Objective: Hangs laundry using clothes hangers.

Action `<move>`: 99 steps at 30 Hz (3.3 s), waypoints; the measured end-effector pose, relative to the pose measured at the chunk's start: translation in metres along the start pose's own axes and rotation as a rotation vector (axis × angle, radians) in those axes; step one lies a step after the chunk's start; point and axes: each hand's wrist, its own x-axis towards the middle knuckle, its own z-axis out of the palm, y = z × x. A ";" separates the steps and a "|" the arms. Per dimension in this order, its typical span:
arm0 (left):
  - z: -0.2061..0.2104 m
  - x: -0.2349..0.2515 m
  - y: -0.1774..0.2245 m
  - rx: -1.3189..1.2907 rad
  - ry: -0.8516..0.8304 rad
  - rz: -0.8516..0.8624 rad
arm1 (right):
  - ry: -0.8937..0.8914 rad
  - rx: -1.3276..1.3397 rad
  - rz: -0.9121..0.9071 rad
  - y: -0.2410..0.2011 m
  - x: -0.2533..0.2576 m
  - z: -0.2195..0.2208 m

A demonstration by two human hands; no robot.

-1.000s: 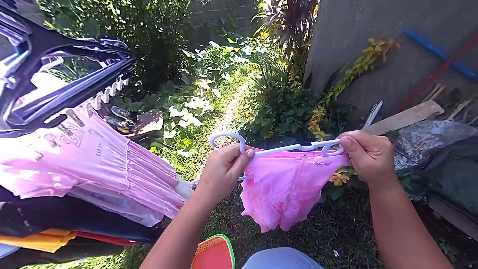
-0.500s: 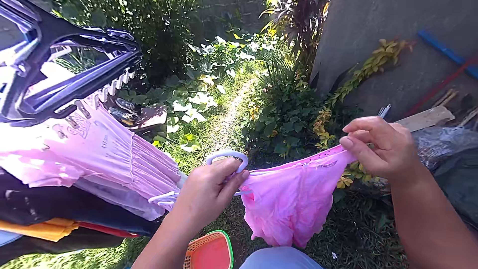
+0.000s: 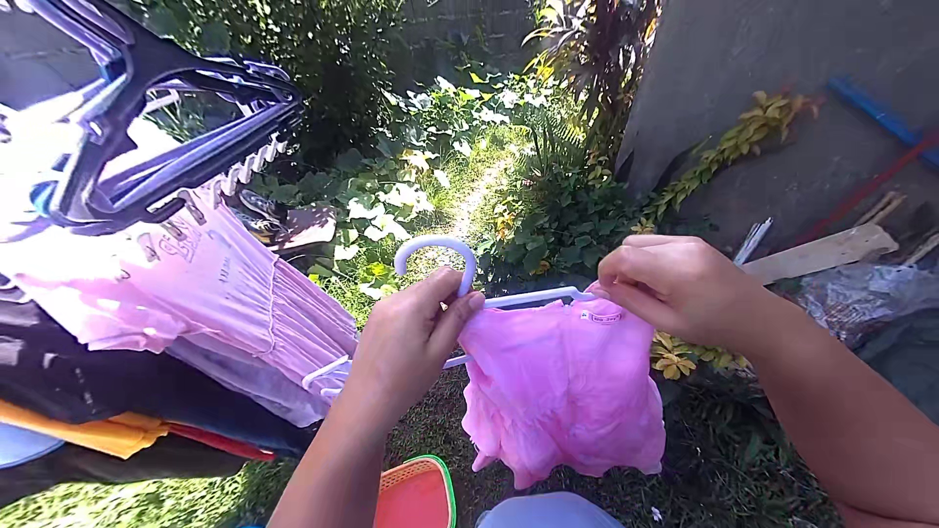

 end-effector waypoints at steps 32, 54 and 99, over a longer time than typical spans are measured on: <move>0.020 -0.021 -0.041 -0.035 0.219 -0.308 | 0.040 0.372 0.399 0.032 -0.035 0.054; 0.053 0.049 -0.063 0.167 0.072 -0.020 | 0.208 0.277 0.534 0.025 -0.069 0.035; 0.161 -0.168 -0.152 -0.438 0.105 -1.214 | -0.198 0.376 1.096 0.017 0.053 -0.003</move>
